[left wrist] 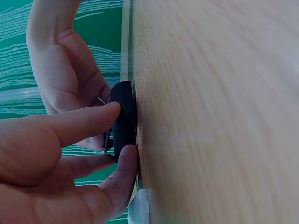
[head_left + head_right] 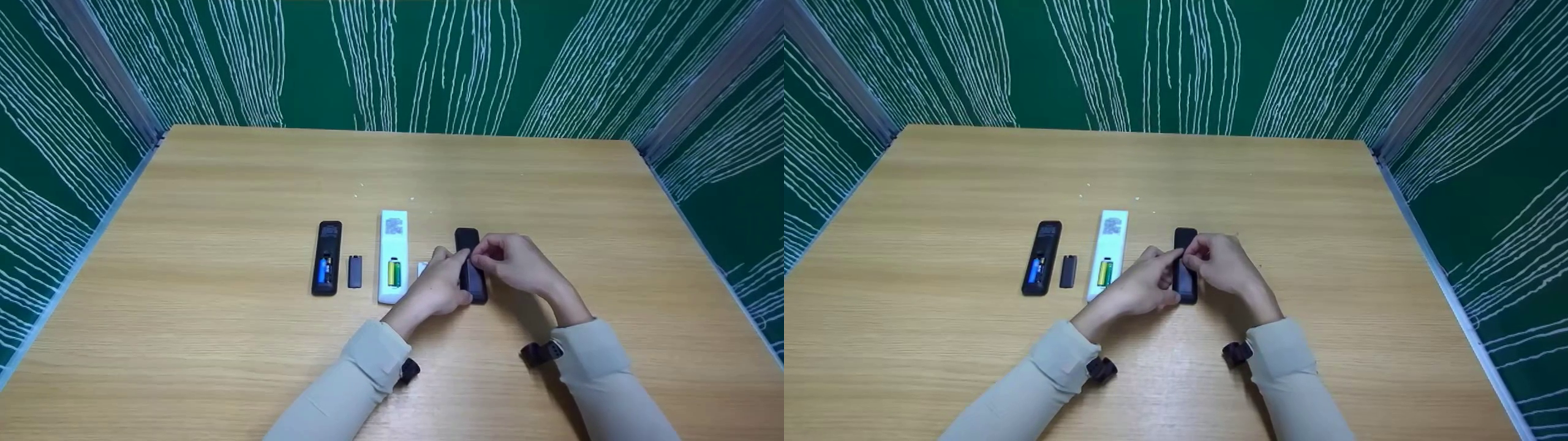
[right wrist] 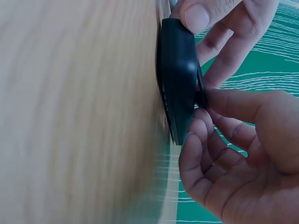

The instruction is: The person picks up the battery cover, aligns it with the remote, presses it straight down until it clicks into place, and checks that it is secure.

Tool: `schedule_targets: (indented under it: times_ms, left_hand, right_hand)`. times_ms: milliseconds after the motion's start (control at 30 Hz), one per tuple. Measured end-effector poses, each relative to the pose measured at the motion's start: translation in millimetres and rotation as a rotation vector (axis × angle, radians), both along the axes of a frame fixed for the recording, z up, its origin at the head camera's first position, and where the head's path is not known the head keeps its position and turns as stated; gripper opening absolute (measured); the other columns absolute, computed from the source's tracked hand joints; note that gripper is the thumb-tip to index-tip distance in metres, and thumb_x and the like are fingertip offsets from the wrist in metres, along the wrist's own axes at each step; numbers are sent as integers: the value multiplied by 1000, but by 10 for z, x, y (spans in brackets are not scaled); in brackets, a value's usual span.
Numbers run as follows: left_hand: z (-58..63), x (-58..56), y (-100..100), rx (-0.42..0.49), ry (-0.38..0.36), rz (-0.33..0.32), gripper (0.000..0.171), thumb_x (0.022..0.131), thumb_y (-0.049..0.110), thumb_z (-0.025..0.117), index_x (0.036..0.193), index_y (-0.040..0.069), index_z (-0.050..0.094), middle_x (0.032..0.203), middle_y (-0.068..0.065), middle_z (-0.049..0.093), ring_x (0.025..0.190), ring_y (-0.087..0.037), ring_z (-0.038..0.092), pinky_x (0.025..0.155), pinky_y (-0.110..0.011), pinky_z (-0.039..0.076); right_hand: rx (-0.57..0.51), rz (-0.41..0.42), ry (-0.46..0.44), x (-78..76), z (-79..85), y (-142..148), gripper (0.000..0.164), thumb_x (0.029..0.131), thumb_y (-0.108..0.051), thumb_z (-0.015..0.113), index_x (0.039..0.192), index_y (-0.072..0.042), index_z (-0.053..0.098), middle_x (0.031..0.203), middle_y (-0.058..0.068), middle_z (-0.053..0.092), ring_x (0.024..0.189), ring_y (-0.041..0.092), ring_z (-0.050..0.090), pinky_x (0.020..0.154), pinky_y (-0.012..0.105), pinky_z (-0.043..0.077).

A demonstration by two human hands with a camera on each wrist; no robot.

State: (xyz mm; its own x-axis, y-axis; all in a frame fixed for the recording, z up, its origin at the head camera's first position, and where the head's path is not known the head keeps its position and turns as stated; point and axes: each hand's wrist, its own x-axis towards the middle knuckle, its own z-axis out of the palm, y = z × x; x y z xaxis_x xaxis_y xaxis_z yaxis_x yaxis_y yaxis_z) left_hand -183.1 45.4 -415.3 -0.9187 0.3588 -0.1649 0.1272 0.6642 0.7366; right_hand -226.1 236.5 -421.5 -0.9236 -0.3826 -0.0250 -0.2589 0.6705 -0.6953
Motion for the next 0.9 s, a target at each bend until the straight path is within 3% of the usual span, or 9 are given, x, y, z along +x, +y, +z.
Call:
schedule_targets:
  times_ms: [333, 700, 900]
  left_hand:
    - [2, -7, 17, -6, -25, 13, 85, 88, 4, 82, 163, 9, 42, 132, -10, 48, 112, -22, 57, 104, -26, 47]
    - [-9, -11, 0, 11, -9, -3, 78, 88, 4, 82, 158, 13, 50, 132, -10, 49, 109, -22, 56, 98, -28, 49]
    - [-13, -12, 9, 7, -23, 1, 81, 90, 4, 81, 162, 12, 45, 133, -10, 48, 111, -22, 56, 99, -27, 49]
  right_hand:
    - [22, 4, 15, -2, 7, -8, 8, 101, -11, 70, 98, -8, 77, 91, 4, 73, 82, 18, 61, 74, 26, 48]
    - [21, 1, 10, 4, 6, -21, 6, 101, -11, 72, 97, -7, 76, 87, 3, 71, 80, 18, 59, 71, 26, 46]
    - [20, -8, 2, 7, 7, -24, 6, 100, -11, 73, 97, -7, 76, 85, 3, 70, 78, 18, 58, 69, 25, 45]
